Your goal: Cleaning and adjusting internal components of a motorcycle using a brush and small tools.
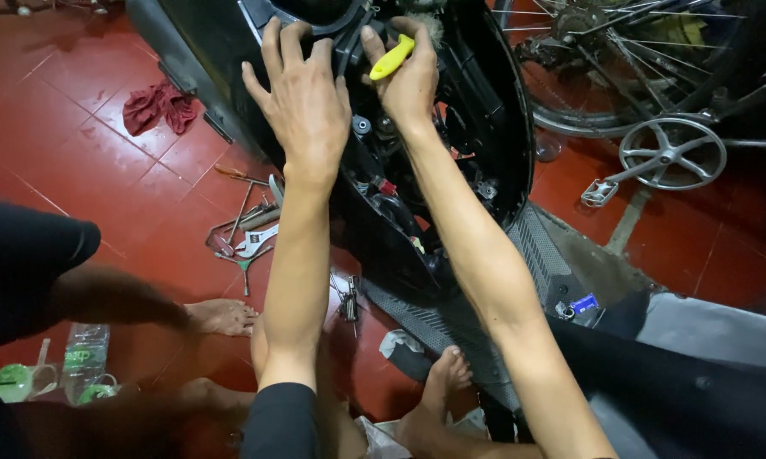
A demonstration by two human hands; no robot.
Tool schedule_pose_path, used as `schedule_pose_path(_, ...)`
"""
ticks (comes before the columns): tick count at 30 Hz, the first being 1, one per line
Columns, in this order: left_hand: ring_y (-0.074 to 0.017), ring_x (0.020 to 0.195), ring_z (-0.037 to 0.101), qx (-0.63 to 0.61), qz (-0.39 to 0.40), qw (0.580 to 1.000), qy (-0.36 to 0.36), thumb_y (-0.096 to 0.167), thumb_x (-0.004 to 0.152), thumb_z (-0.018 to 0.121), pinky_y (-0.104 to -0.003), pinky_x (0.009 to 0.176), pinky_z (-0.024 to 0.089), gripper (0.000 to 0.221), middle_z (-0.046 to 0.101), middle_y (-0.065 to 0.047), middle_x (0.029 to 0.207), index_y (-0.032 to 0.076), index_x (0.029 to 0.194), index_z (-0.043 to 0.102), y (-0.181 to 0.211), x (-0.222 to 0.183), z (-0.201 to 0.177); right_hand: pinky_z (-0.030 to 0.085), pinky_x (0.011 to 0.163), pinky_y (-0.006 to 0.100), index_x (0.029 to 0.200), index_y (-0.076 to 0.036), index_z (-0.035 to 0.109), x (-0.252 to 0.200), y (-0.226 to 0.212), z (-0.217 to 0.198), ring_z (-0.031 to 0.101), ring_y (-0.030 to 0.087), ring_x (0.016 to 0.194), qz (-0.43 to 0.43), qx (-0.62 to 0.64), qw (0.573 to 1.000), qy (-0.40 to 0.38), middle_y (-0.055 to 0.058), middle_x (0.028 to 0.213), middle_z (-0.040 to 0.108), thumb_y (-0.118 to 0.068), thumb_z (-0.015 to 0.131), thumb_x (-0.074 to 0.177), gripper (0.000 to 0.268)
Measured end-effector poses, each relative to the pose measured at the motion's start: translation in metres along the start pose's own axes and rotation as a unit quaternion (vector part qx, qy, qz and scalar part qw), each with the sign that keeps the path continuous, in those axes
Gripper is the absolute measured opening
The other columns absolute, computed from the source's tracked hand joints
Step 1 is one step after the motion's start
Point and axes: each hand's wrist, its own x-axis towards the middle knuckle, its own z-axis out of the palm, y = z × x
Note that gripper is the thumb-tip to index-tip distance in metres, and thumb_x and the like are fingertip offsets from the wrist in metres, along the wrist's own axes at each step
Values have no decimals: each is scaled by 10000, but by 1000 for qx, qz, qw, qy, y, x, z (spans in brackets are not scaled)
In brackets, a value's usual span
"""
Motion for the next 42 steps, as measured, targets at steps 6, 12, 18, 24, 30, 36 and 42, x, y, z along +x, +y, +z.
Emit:
schedule_pose_path(6,-291,1377,319,7,-9,1000,1,135,814,824,-728,1041,348,337,541,-72,1326,154,1141,746,3,1,-1,627,457,236,1164,-118,591,-6,-12,6,722,158,594,2,-28,999,24,78,931,679,-464,761,845,501)
schedule_pose_path(12,-324,1375,308,49,7,999,-22,180,785,863,-729,999,383,563,524,-93,1364,210,1303,644,5,1,-1,542,426,222,1075,-150,609,-2,-9,8,717,119,464,2,-69,996,57,25,780,728,-493,781,801,472)
schedule_pose_path(18,-396,1343,319,169,52,984,-24,224,935,665,-750,1058,212,249,561,-102,1336,233,1178,715,23,19,42,558,796,285,1078,-212,656,1,9,2,691,116,922,-50,-156,983,81,-21,1022,747,-500,745,856,375)
schedule_pose_path(24,-352,1101,505,162,93,982,34,221,952,629,-598,1056,294,211,585,-74,1181,257,1111,762,13,17,36,580,397,243,1203,-181,626,-8,-39,-28,672,89,563,101,-40,989,-97,53,742,671,-437,678,907,394)
schedule_pose_path(30,-440,1172,471,139,107,984,-11,64,815,749,-625,1088,277,398,551,-167,1331,190,1192,777,6,15,40,497,631,674,1176,-187,659,-22,-84,-118,649,608,855,-81,-574,787,-212,330,937,706,-636,574,1038,478)
schedule_pose_path(36,-463,1183,447,122,111,986,7,16,787,797,-642,1118,214,491,543,-217,1302,126,1264,769,3,12,46,571,723,501,1010,-111,730,-30,-90,-210,739,358,923,164,-779,546,-259,148,1027,755,-910,438,991,851)
schedule_pose_path(42,-469,1194,459,116,102,988,19,50,754,846,-635,1124,234,554,506,-201,1377,112,1296,749,8,12,43,510,897,395,1041,-126,827,-56,-5,-280,697,229,902,454,-685,383,-422,61,1036,778,-211,795,877,187)
